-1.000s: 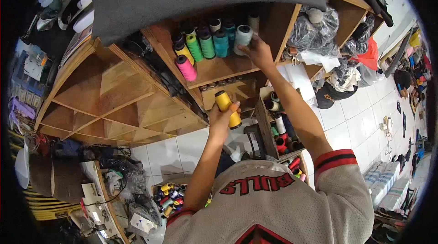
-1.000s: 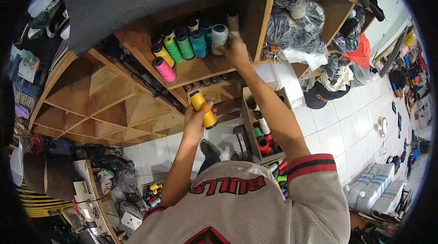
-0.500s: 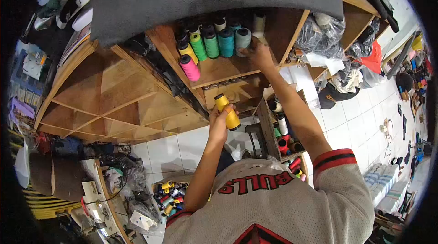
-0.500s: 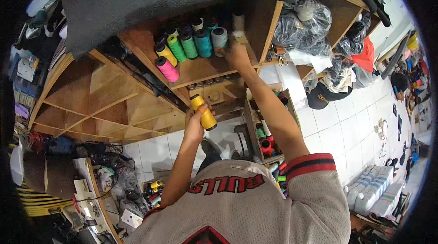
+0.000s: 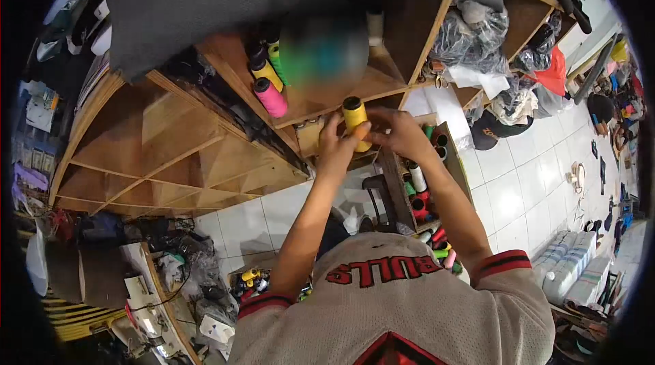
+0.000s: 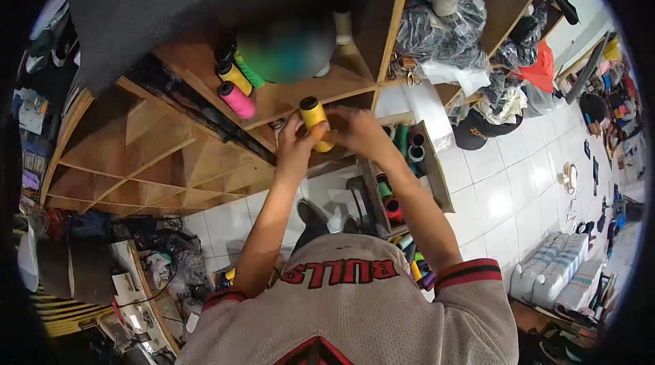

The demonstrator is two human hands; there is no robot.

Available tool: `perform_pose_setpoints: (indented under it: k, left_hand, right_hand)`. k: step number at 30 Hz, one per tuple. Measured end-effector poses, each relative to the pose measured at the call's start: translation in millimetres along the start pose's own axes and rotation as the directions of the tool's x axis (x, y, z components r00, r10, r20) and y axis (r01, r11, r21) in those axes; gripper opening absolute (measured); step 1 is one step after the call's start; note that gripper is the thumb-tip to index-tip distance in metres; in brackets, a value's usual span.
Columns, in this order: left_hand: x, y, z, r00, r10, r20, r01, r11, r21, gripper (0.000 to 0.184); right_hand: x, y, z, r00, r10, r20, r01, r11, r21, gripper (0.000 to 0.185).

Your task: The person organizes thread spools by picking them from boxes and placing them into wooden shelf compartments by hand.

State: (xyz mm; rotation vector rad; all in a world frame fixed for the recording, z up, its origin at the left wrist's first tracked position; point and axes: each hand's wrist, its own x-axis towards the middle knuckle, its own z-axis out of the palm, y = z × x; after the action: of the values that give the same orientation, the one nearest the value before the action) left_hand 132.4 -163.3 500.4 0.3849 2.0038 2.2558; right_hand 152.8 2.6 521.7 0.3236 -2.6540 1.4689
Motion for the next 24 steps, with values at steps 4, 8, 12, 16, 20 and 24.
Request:
perform_pose_setpoints:
  k: [4,8,12,16,20,24]
  left_hand:
    - [6,-5,9,0.998,0.029,0.048,-0.028,0.999,-0.033,0.057]
    - [2,-13,4,0.999,0.032,-0.006,-0.033,0.988,-0.149,0.081]
    - [-10,-25,-8,0.996,-0.024,-0.086,0.012,0.991,-0.131,0.076]
    - [-22,-25,-16,0.991,-0.059,-0.119,0.052,0.997,-0.063,0.070]
    - [-27,-30,-26,0.989,-0.044,-0.144,0.031,0.996,-0.086,0.068]
    - [-28,-36,-34,0.984,-0.078,-0.160,0.070,0.996,-0.057,0.068]
  right_hand:
    - [5,2,-5,0.986,-0.024,-0.163,0.008,0.995,-0.098,0.046]
    - [31,13,-16,0.856,-0.047,-0.516,0.018,0.998,-0.060,0.041]
    - [83,46,-21,0.779,-0.085,-0.622,-0.013,0.988,-0.152,0.038]
    - [126,81,-13,0.806,-0.160,-0.570,-0.012,0.959,-0.285,0.037]
    - [135,95,-8,0.826,-0.134,-0.548,-0.075,0.937,-0.342,0.036]
    - [130,71,-14,0.833,-0.085,-0.546,-0.066,0.966,-0.252,0.037]
